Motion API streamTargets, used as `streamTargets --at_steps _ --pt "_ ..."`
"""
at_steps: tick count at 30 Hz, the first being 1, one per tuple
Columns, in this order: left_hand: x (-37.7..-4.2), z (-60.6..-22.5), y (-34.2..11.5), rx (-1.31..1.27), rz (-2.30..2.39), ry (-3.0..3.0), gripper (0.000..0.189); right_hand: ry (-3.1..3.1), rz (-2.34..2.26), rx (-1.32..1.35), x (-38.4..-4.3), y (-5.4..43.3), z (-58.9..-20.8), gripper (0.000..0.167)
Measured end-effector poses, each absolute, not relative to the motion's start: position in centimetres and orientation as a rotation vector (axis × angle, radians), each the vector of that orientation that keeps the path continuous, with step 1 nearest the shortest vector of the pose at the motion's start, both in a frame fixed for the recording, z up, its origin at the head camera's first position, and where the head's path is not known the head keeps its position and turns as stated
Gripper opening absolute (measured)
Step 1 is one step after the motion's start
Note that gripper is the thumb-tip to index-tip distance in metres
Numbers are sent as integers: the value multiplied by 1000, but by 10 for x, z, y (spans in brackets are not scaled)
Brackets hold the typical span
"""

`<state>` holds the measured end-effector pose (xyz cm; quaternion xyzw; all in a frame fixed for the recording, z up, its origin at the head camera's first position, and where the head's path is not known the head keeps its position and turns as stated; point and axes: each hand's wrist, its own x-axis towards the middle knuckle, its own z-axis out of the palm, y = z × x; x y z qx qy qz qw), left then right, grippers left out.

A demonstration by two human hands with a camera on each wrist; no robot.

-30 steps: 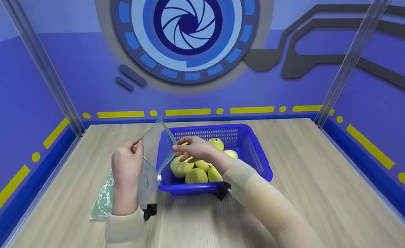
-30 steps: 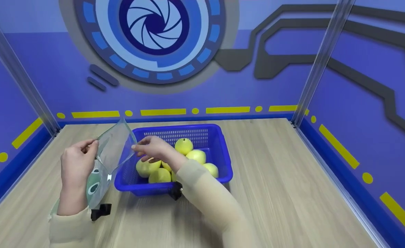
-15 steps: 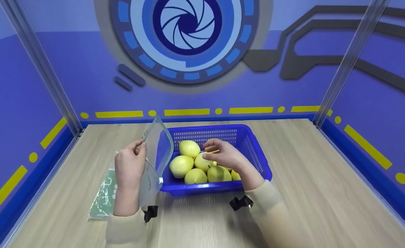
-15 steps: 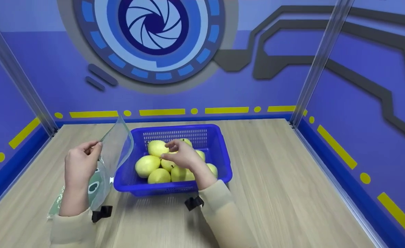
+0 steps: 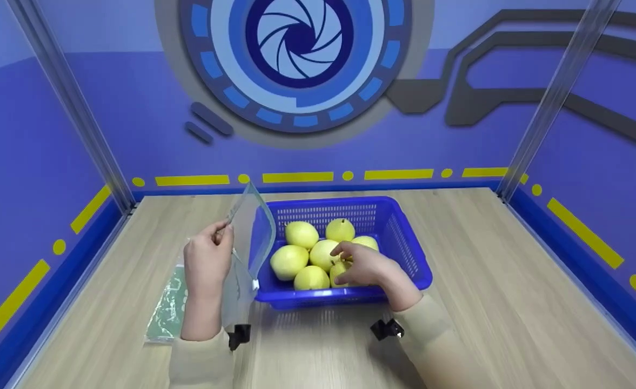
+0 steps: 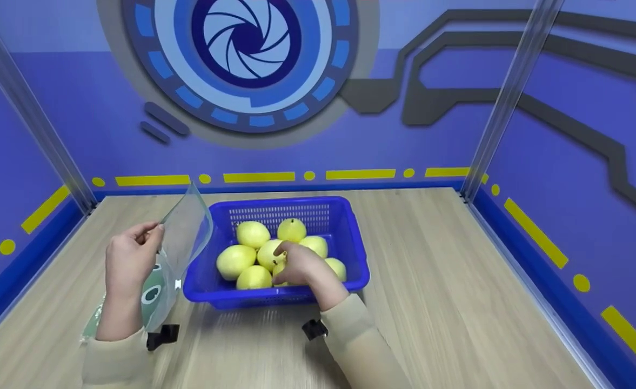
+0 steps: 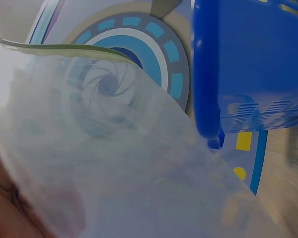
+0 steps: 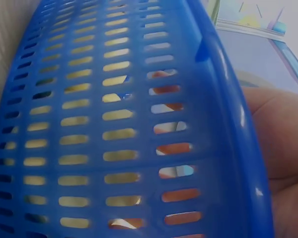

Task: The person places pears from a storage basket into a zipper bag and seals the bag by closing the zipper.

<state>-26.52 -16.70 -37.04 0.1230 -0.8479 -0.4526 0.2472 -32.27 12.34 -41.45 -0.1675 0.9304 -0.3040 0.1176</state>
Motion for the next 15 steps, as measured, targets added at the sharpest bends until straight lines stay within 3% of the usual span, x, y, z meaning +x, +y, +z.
streamTargets --at_steps 15 --pt "-264 -371 -167 336 -1247 -2315 31 2710 -608 -545 -330 123 -423 42"
